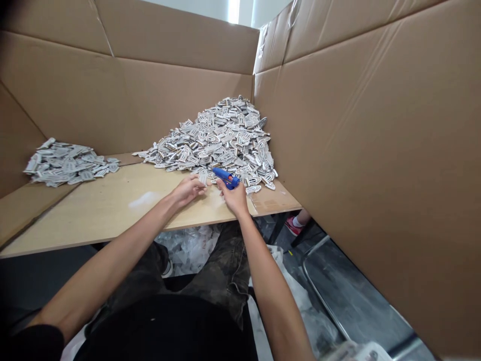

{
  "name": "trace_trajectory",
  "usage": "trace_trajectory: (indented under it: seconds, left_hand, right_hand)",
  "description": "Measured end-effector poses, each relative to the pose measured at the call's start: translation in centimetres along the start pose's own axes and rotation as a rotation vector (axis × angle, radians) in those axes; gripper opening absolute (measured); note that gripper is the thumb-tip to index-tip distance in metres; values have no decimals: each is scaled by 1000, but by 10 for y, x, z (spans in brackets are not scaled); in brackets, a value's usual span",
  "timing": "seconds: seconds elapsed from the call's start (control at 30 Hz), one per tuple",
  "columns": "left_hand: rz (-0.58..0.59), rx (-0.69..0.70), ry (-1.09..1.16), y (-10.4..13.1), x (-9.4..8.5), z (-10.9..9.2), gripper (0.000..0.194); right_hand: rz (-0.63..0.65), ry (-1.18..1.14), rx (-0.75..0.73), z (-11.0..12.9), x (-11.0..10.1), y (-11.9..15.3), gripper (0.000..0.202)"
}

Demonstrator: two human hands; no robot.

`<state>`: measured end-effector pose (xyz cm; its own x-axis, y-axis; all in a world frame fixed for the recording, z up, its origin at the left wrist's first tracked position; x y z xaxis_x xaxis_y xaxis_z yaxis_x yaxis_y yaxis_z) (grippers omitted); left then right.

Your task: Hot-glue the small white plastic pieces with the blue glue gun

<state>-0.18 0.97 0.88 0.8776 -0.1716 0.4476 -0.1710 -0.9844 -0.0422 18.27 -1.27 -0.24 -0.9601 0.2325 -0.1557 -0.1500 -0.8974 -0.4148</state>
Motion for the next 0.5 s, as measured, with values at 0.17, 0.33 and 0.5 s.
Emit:
trace_trajectory:
  seconds: [0.17,0.33,0.5]
  left_hand:
    - [7,28,-48,-1,1,0,41]
    - [81,87,-207,6,4,0,45]
    - [305,77,-325,15,8,3,46]
  right_hand:
    - [-7,-6,-5,0,0,0,52]
    - [-98,25,-55,2,-2,0,43]
    - [-104,6,-69,4,-3,0,43]
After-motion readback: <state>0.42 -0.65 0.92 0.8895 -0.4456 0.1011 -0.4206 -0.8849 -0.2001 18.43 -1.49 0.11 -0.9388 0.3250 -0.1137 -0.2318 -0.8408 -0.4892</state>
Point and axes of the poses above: each hand's wrist, its own y-axis away from the middle knuckle, its own x-axis out of the palm, z = x × y, the point moved 2 cm from there along -y, towards the middle knuckle, and after that the axes turned 6 degrees about y, right-handed, at the moved point
